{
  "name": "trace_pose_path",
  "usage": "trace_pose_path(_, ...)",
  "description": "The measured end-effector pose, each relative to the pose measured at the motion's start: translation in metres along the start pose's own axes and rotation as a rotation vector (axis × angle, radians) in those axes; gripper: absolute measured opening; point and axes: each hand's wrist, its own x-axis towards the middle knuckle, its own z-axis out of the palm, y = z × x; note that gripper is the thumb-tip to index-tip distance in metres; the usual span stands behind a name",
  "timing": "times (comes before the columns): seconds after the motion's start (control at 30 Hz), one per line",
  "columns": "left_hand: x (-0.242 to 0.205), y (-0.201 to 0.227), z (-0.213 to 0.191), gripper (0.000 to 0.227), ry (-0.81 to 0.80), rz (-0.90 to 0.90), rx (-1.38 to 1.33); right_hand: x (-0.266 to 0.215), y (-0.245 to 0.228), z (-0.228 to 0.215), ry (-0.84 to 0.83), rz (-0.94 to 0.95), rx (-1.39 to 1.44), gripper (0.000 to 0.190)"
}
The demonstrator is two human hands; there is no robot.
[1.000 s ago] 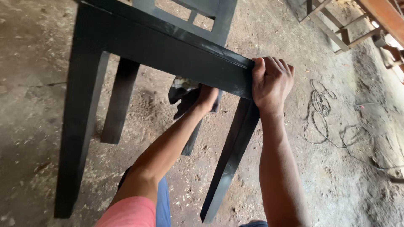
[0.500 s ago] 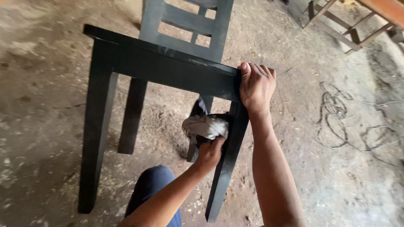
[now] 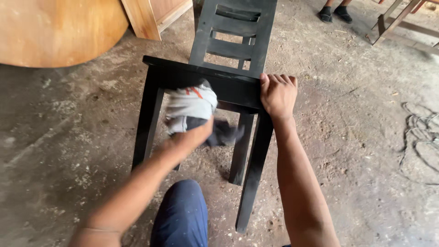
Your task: The person wipes a black wooden chair with a damp cloth, cleaning the seat, backrest, and legs.
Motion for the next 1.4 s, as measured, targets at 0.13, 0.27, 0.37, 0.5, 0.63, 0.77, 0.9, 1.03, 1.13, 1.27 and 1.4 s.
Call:
trace_pose_path(0.13, 0.052, -0.046, 0.045, 0.035, 0.049, -0.120, -0.505, -0.009, -0.002, 0.002, 0.190, 0.106, -0.048, 0.035)
trace_pose_path(0.27, 0.097, 0.008, 0.065, 0.048, 0.247, -0.278, -0.489, -0.054, -0.003, 0.014, 0.277, 0.435, 0.225, 0.052)
trace_pose_path(0.37, 0.136, 0.086, 0.061, 0.050, 0.389, -0.046, -0.615, -0.140, -0.015, 0.010, 0.127, 0.561, 0.452, 0.061)
trace_pose_path(0.5, 0.175, 0.131, 0.043, 0.032, 0.021, 0.086, -0.879, -0.227, -0.060, -0.010, 0.043, 0.593, 0.505, 0.066)
trace_pose_path(0.63, 0.097, 0.158, -0.021, 0.035, 0.163, 0.129, -1.045, -0.271, -0.052, -0.049, -0.002, 0.707, 0.699, 0.075)
trace_pose_path(0.77, 0.071, 0.187, -0.066, 0.027, 0.081, 0.227, -1.029, -0.267, -0.022, -0.073, 0.021, 0.498, 1.039, 0.111)
trace_pose_path(0.9, 0.109, 0.181, -0.090, 0.053, -0.455, 0.074, -1.514, -0.251, -0.039, -0.092, 0.077, 0.541, 1.291, 0.148)
trace_pose_path(1.03, 0.120, 0.214, -0.134, 0.083, -0.458, 0.355, -1.707, -0.236, -0.033, -0.110, 0.401, 0.402, 0.871, 0.128)
trace_pose_path(1.13, 0.146, 0.226, -0.151, 0.103, -0.490, 0.526, -1.763, -0.234, -0.001, -0.137, 0.481, 0.540, 0.507, 0.082)
trace_pose_path(1.27, 0.170, 0.220, -0.169, 0.102, -1.220, 0.485, -1.962, -0.244, 0.039, -0.146, 0.721, 0.733, 1.104, 0.062)
trace_pose_path(1.4, 0.184, 0.133, -0.151, 0.073, -1.034, 0.629, -1.132, -0.252, 0.073, -0.118, 0.634, 0.856, 1.107, 0.056)
